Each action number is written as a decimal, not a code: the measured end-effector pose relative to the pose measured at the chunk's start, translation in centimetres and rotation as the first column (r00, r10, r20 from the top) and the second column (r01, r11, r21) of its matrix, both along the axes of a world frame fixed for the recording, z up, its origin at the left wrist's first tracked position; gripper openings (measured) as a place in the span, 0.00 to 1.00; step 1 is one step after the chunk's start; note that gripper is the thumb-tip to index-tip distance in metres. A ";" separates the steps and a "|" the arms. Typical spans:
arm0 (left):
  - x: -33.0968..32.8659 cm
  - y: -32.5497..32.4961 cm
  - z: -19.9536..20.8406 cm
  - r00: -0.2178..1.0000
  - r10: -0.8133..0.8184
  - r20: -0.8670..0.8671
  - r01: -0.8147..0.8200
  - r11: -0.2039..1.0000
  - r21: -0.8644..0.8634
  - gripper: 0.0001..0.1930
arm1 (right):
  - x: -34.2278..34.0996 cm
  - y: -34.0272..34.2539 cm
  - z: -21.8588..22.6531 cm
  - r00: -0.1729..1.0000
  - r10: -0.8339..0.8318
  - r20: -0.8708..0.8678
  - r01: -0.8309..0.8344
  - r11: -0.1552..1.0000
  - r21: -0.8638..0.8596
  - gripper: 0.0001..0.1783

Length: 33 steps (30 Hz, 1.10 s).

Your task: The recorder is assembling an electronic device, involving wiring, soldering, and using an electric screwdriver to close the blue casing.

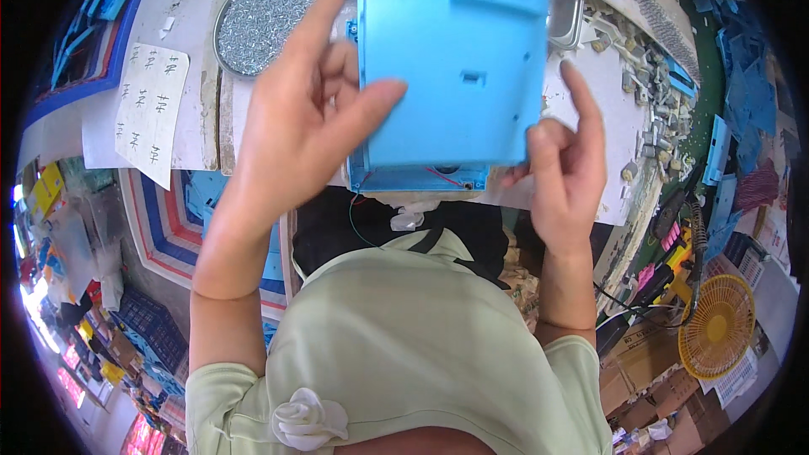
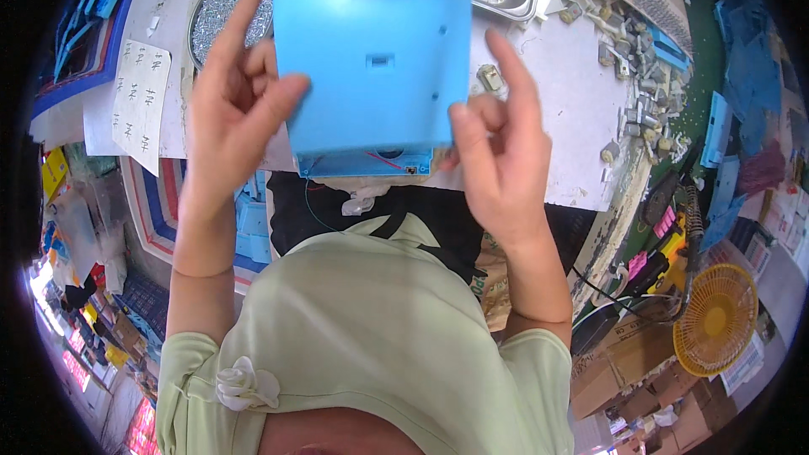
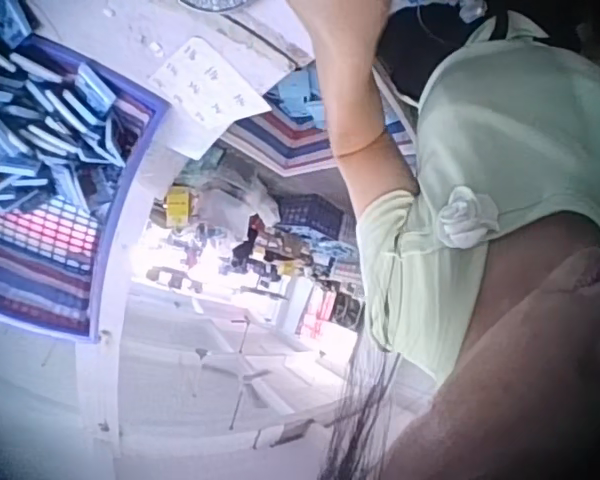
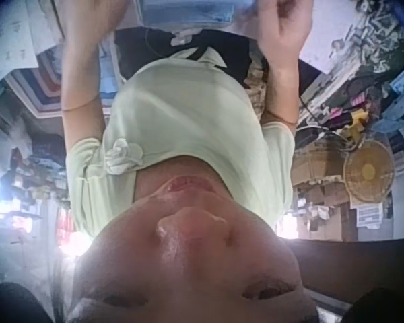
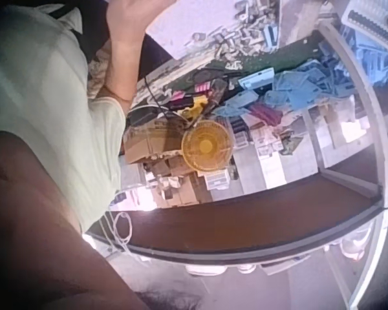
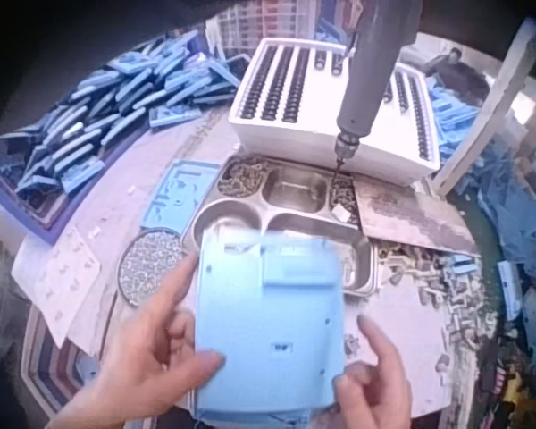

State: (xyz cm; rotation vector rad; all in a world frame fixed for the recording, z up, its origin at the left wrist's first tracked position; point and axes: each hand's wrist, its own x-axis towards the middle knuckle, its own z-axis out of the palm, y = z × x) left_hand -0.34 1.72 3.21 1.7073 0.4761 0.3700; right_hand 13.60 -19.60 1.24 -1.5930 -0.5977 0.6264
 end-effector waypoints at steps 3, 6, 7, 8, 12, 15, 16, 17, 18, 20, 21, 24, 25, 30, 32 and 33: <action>-2.0 -1.5 -1.0 0.994 -0.015 -0.107 0.042 0.965 0.260 0.41 | -1.5 -2.3 -0.5 0.945 0.161 0.285 -0.051 0.932 -0.359 0.34; -1.3 -1.6 -2.1 0.996 -0.026 -0.087 0.052 0.951 0.306 0.37 | -1.3 -2.8 -1.9 0.962 0.136 0.238 -0.060 0.952 -0.302 0.35; -1.0 -1.5 -2.4 0.997 -0.029 -0.072 0.050 0.951 0.305 0.37 | -1.2 -2.8 -2.2 0.977 0.111 0.183 -0.058 0.961 -0.269 0.35; -0.5 -1.6 -2.4 1.000 -0.011 -0.007 0.013 0.949 0.316 0.34 | -1.3 -2.6 -2.4 0.999 0.040 -0.023 -0.042 0.994 -0.100 0.38; 0.8 -0.2 -0.5 0.988 -0.155 0.021 0.152 0.983 0.099 0.28 | -0.4 -3.3 -1.5 0.937 -0.042 -0.346 0.128 0.965 0.228 0.41; 3.7 3.2 -2.3 0.967 -0.176 0.184 -0.011 0.694 0.720 0.26 | 2.0 -5.7 -2.5 0.916 -0.116 -0.384 0.249 0.915 0.316 0.41; 4.2 3.6 -2.4 0.970 -0.218 0.104 0.058 0.628 0.776 0.23 | 2.7 -6.6 -2.9 0.903 -0.134 -0.408 0.284 0.899 0.334 0.41; 4.5 3.4 -2.6 0.971 -0.223 0.087 0.068 0.607 0.792 0.24 | 3.4 -7.4 -3.1 0.889 -0.151 -0.432 0.320 0.881 0.350 0.40; 4.9 2.9 -2.9 0.970 -0.233 0.066 0.086 0.585 0.806 0.24 | 3.8 -8.0 -3.2 0.871 -0.172 -0.460 0.361 0.859 0.363 0.40; 5.3 2.3 -3.3 0.971 -0.238 -0.001 0.137 0.558 0.818 0.24 | 4.5 -8.4 -3.2 0.881 -0.154 -0.448 0.342 0.861 0.375 0.40; 5.6 2.0 -3.4 0.970 -0.243 -0.011 0.148 0.551 0.821 0.25 | 4.6 -8.6 -3.1 0.886 -0.154 -0.438 0.338 0.861 0.381 0.40; 6.3 1.6 -3.5 0.965 -0.260 -0.045 0.180 0.526 0.831 0.25 | 4.5 -8.5 -3.0 0.892 -0.166 -0.420 0.335 0.866 0.370 0.41; 6.4 1.5 -3.6 0.962 -0.268 -0.056 0.193 0.516 0.835 0.25 | 4.5 -8.5 -3.1 0.898 -0.169 -0.407 0.328 0.873 0.361 0.40; 6.7 1.5 -3.5 0.948 -0.315 -0.038 0.187 0.460 0.868 0.23 | 4.3 -8.3 -3.2 0.894 -0.175 -0.412 0.330 0.880 0.343 0.39; 6.7 1.8 -3.7 0.939 -0.342 -0.009 0.167 0.436 0.885 0.22 | 4.3 -8.4 -3.4 0.890 -0.155 -0.429 0.326 0.873 0.362 0.38; 6.7 2.0 -3.9 0.934 -0.356 -0.003 0.165 0.426 0.889 0.21 | 4.3 -8.4 -3.5 0.888 -0.144 -0.436 0.323 0.871 0.371 0.37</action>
